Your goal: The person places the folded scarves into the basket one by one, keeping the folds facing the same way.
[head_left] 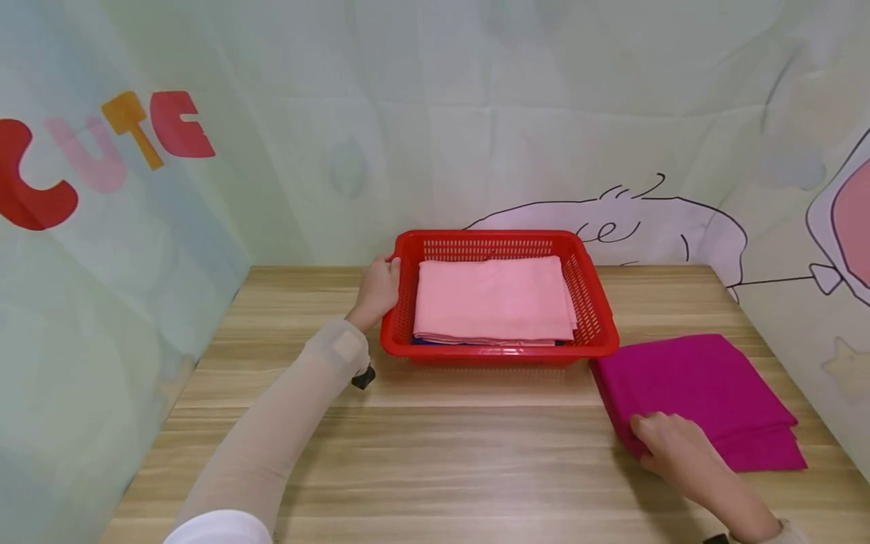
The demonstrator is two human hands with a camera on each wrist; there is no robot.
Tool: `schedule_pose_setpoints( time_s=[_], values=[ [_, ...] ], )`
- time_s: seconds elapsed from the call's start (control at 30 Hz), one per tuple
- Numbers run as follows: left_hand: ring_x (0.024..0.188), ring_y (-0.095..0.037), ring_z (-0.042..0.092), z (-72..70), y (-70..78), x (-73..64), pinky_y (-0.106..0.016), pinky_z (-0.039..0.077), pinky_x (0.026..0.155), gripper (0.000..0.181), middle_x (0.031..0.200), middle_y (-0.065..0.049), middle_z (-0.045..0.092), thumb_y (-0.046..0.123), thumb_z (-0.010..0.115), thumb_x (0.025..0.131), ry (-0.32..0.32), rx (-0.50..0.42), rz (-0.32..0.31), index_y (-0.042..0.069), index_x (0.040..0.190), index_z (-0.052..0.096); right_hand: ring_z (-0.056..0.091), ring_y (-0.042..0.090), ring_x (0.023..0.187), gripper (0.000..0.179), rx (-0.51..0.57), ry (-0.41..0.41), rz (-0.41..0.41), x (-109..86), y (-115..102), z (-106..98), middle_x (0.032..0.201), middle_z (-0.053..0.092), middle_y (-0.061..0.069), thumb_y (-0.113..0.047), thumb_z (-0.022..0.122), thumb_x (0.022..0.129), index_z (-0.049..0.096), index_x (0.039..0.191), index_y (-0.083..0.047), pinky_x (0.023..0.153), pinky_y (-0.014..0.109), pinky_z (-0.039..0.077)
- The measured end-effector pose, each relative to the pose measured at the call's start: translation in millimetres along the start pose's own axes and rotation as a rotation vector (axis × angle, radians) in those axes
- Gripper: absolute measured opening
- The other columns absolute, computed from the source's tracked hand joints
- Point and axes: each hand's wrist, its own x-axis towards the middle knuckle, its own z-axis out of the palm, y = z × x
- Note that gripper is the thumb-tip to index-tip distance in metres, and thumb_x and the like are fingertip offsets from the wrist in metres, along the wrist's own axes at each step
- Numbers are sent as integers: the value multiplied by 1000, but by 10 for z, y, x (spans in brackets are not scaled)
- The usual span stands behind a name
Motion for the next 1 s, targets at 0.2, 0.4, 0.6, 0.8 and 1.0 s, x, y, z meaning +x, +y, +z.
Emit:
schedule_pose_setpoints(
  time_s=[0.2, 0.4, 0.6, 0.8, 1.0],
  values=[
    [86, -31, 67, 13, 2, 10, -41, 61, 72, 43, 104, -21, 60, 28, 37, 110, -16, -34, -23, -5, 137, 43, 39, 10, 51, 43, 22, 5, -21, -24, -3, -11, 60, 40, -7, 5, 80, 57, 45, 69, -16, 41, 29, 35],
    [85, -31, 67, 15, 8, 33, -41, 61, 73, 43, 103, -22, 61, 27, 36, 110, -6, -22, -6, -6, 136, 44, 33, 8, 53, 41, 54, -26, -11, -26, -14, -27, 60, 39, -8, 6, 79, 58, 46, 69, -15, 43, 27, 32],
    [85, -32, 67, 19, 7, 45, -41, 61, 73, 43, 103, -22, 61, 27, 36, 110, 4, -10, 5, -8, 134, 45, 32, 8, 56, 40, 83, -82, 14, -18, -33, -40, 60, 39, -8, 5, 82, 61, 48, 70, -15, 45, 27, 32],
    [87, -31, 66, 22, -17, 41, -41, 61, 74, 44, 104, -22, 61, 27, 37, 110, 4, -9, -10, -7, 137, 44, 28, 8, 56, 42, 105, -87, 23, -37, -68, -24, 60, 35, -9, 6, 79, 60, 45, 68, -17, 46, 26, 30],
    [86, -32, 66, 6, -21, 26, -41, 60, 75, 44, 104, -23, 61, 26, 36, 110, 11, 6, 1, -8, 137, 44, 28, 8, 57, 43, 112, -90, 29, -55, -103, -4, 62, 34, -10, 6, 81, 60, 45, 68, -17, 46, 25, 30]
  ],
)
